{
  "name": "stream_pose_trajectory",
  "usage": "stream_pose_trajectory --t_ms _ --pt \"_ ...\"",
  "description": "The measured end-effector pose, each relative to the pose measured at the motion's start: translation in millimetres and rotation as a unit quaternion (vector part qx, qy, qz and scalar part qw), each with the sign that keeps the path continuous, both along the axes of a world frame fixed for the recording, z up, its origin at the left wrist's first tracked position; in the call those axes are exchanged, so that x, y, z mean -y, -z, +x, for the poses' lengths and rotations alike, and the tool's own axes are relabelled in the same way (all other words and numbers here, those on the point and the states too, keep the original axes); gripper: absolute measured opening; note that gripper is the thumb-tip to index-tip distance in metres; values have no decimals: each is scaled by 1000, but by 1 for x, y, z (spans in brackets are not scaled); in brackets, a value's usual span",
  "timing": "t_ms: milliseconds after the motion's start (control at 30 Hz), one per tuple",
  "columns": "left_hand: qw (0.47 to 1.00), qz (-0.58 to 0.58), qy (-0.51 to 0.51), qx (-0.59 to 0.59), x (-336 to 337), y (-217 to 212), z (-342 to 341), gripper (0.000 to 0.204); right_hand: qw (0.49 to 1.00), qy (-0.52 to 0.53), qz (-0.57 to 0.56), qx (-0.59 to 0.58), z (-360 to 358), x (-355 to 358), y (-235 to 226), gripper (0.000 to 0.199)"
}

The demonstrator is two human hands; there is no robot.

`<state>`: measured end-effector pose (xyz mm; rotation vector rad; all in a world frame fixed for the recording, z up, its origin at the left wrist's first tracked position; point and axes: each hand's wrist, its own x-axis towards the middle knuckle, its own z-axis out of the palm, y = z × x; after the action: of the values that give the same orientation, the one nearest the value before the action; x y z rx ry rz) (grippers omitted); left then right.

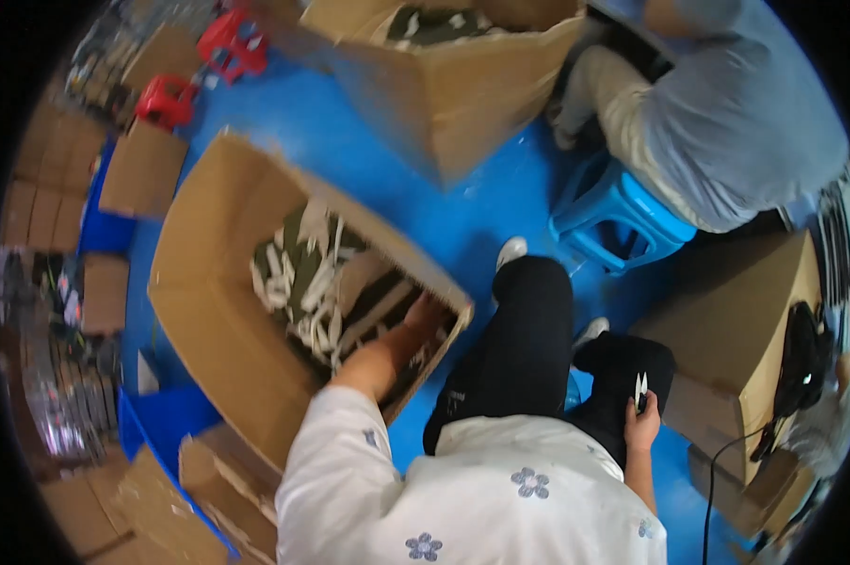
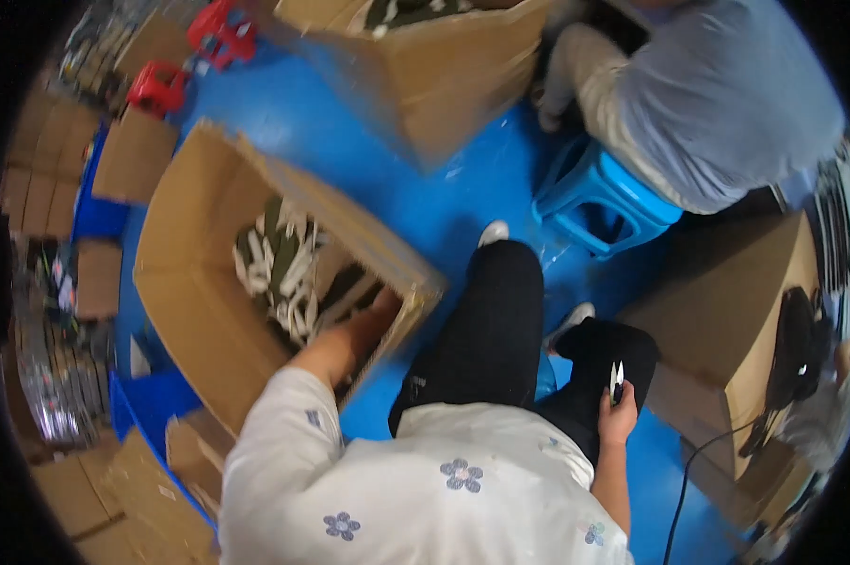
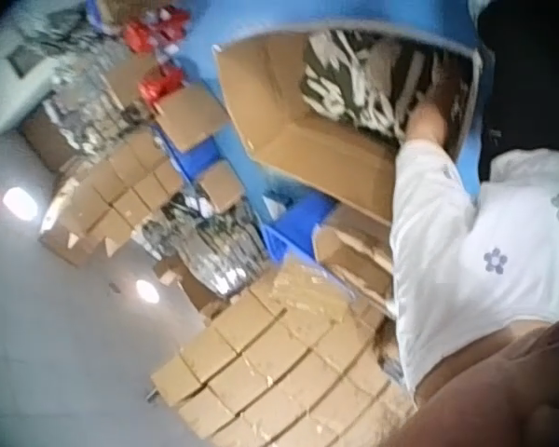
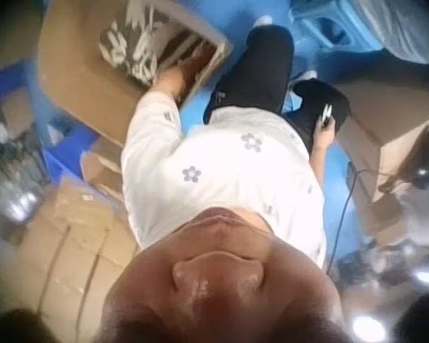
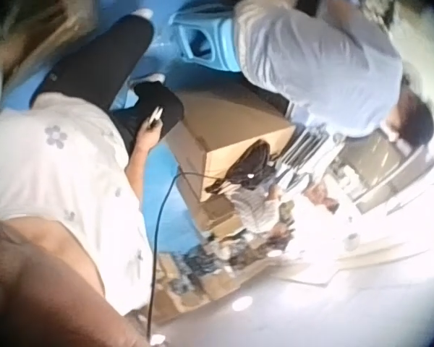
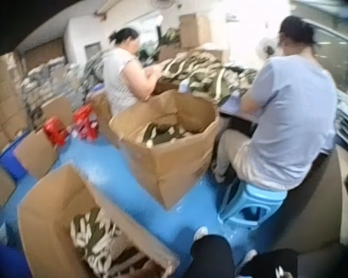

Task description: Inspecting canvas bags and using thread snippers to trim loose threads and check strap attachments.

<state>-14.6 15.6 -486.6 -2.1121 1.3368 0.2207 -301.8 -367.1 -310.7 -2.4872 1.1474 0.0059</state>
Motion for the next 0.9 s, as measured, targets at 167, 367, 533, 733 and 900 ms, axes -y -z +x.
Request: stream_pose_trajectory --t_ms 167,367,533,733,900 --pt "999 9 26 40 -36 35 4 52 1000 4 -4 -1 3 -5 -5 32" --pt "991 -34 -118 -54 -93 -26 46 26 999 6 14 32 3 -9 -6 29" --pt "916 -226 -332 15 -133 -160 69 14 998 6 11 60 -3 -7 -4 27" --pt "897 -262 -283 217 -183 -272 49 8 994 -16 21 106 -7 -1 2 27" --pt "858 -325 -112 382 -127 -426 20 8 986 0 70 148 -7 7 4 27"
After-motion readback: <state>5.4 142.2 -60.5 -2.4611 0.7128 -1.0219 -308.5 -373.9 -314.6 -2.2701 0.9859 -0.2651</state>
